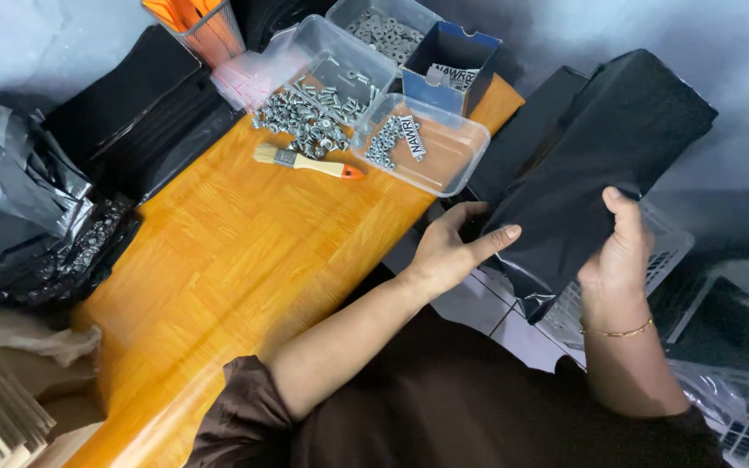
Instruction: Packing a cardboard box into a plastic mailer and cleaning small metal parts with a brush
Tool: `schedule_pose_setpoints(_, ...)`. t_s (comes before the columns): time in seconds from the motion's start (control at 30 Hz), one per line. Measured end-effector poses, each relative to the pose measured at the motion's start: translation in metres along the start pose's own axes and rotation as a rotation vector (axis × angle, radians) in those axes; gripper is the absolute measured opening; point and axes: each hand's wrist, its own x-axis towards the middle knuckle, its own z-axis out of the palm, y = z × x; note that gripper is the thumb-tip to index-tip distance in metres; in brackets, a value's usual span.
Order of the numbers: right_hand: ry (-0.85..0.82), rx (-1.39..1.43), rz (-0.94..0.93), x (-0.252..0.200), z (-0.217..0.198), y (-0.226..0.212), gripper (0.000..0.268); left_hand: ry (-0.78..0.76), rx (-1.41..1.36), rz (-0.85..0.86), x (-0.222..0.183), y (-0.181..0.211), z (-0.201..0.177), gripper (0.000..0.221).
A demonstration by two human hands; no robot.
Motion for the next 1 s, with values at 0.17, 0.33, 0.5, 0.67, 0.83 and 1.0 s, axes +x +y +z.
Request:
schedule_pose_setpoints(0.17,0.085,0.014,0.038,0.013,0.005,0.009,0.032,0.005,-0.239,-0.060,0.022,-0.014,0.007,0.088)
schedule_pose_setpoints(0.33,0.075,-0.055,-0.060,0.002,0.030,0.013,0.016,0.102,-0.239,0.021,0.045,-0.046,0.010,0.093)
schedule_pose_setpoints(0.5,0.092,-0.104,-0.014,0.016,0.026,0.025,0.020,0.190,-0.241,-0.002,0.051,-0.043,0.009,0.096)
schedule_pose_setpoints(0.67,0.097,-0.115,-0.056,0.031,0.033,0.033,0.021,0.264,-0.292,0.023,0.050,-0.045,0.013,0.084)
schedule_pose_setpoints(0.83,0.149,-0.196,-0.053,0.045,0.027,0.045,0.026,0.268,-0.350,0.062,0.041,-0.026,0.019,0.076)
schedule_pose_setpoints(1.0,0.156,-0.282,-0.067,0.052,0.025,0.054,0.031,0.250,-0.492,0.097,0.040,-0.028,0.016,0.090)
